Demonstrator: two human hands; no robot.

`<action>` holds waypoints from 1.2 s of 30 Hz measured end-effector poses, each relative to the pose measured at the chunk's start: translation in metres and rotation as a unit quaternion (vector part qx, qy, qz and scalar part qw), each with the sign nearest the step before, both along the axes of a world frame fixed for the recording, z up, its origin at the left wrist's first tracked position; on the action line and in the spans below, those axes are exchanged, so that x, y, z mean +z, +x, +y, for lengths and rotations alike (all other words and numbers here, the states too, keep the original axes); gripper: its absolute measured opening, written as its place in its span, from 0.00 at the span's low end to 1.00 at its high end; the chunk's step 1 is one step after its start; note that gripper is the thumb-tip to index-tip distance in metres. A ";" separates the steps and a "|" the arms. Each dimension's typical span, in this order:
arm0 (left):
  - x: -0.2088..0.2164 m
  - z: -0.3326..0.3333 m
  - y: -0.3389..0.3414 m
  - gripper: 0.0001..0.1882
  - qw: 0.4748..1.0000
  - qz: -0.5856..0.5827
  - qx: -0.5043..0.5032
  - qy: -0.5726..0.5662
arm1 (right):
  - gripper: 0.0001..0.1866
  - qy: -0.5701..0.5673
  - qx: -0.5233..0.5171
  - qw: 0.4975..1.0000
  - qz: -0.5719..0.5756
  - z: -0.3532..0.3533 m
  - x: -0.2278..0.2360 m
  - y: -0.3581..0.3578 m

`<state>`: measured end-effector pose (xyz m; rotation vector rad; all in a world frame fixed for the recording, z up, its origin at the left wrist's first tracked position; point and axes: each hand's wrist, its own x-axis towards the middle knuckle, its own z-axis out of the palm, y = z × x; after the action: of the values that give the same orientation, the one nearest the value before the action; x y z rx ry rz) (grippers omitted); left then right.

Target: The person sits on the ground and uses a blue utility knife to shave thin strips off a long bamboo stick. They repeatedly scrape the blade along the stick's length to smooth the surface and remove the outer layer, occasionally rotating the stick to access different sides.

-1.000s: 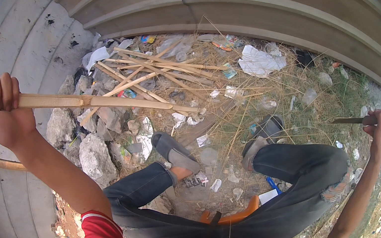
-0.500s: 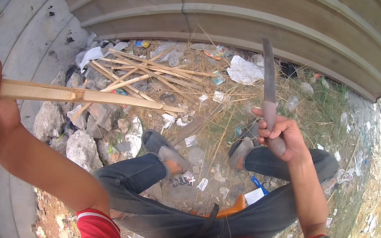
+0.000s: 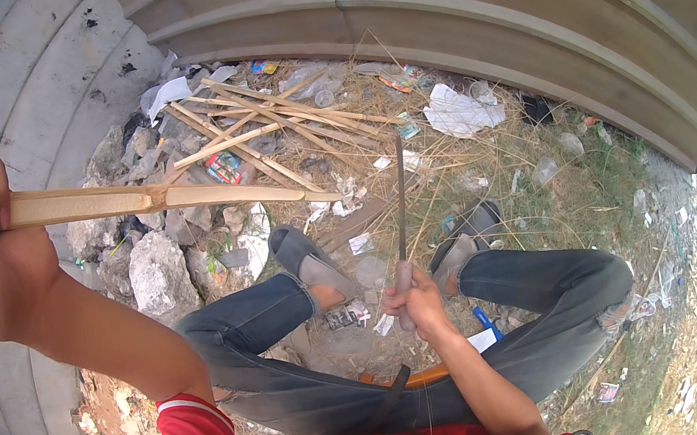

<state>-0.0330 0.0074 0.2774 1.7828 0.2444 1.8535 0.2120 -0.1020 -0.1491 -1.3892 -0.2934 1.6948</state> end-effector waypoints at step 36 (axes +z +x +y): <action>-0.298 0.137 0.113 0.42 0.949 -0.147 -0.021 -0.278 | 0.18 0.120 0.080 0.967 -0.209 0.010 0.053 0.005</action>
<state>0.0803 0.1445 -0.0208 1.1099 0.5481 1.7630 0.2169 -0.0923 -0.0958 -1.5593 -0.8403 1.4195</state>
